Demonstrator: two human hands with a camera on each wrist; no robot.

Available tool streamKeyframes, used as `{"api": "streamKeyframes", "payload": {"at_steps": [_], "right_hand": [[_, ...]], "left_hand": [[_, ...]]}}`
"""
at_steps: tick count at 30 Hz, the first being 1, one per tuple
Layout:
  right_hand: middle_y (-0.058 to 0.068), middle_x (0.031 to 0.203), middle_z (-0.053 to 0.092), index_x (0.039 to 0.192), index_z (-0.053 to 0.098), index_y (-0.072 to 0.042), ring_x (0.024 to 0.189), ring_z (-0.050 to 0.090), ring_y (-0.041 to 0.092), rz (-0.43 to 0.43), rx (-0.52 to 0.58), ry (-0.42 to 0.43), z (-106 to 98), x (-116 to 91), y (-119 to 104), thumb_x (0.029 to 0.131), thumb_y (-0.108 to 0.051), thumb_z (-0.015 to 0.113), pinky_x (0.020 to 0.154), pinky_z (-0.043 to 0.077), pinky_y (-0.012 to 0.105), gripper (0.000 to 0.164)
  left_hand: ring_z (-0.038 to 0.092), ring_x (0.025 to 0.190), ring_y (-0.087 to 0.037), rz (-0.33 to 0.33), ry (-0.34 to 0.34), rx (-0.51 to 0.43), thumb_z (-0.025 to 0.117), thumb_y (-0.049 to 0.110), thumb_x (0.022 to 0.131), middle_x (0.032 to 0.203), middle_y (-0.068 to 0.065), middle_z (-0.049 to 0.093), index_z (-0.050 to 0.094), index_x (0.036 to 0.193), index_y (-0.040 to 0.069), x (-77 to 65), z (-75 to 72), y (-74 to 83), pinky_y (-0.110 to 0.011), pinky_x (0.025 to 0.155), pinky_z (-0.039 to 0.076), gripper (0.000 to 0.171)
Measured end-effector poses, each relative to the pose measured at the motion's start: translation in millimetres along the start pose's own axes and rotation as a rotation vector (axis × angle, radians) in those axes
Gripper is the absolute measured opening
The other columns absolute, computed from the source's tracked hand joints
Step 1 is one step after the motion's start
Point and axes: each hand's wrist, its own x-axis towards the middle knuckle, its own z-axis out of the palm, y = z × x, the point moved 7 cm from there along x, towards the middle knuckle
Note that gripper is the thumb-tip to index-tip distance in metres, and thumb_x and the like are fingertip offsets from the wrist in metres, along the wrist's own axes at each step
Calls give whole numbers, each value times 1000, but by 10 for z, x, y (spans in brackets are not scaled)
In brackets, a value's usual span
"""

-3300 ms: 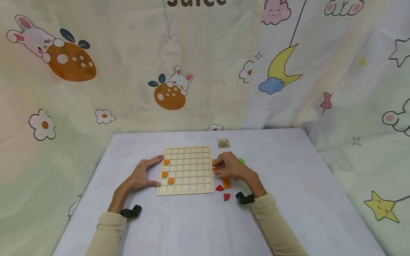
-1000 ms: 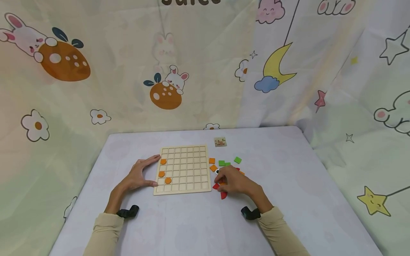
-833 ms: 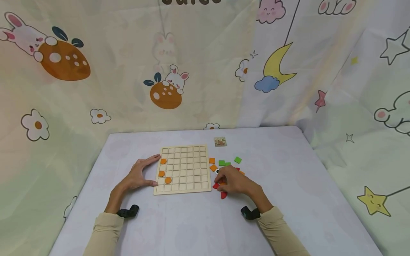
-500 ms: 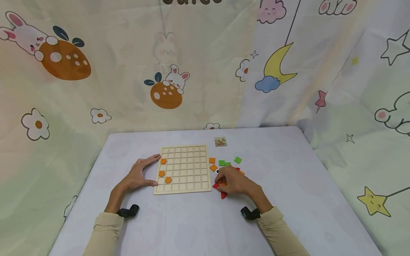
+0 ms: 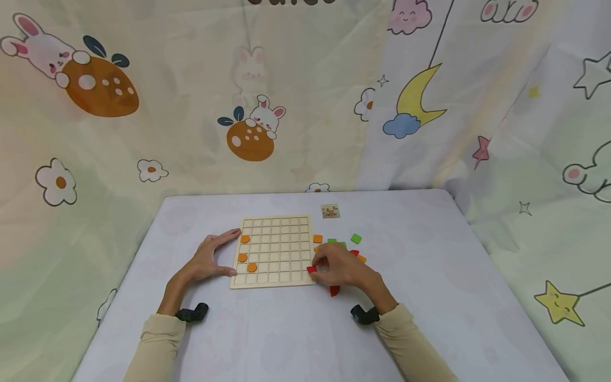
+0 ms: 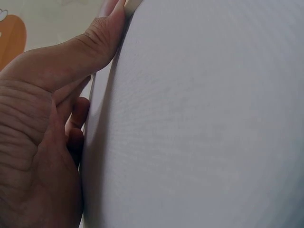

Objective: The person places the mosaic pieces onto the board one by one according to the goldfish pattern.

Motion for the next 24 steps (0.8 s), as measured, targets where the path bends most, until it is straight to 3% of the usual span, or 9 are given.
{"api": "streamKeyframes", "payload": {"at_steps": [8,24], "right_hand": [[-3,88,73,98,80,-10,82,61,9,-26,2,-10,150,254,-128,91,-22,87,77,53,25,16],[-2,81,68,95,81,-9,76,57,9,-72,22,9,446,729,-366,92,-26,88,70,48,21,19]], "left_hand": [[46,133,-28,3,-3,-16,103,41,68,176,-13,42,48,166,14,9,7,-15,-47,99,33,115],[46,139,-34,14,1,-16,103,42,68,175,-14,43,49,165,11,-15,7,2,-48,101,33,115]]}}
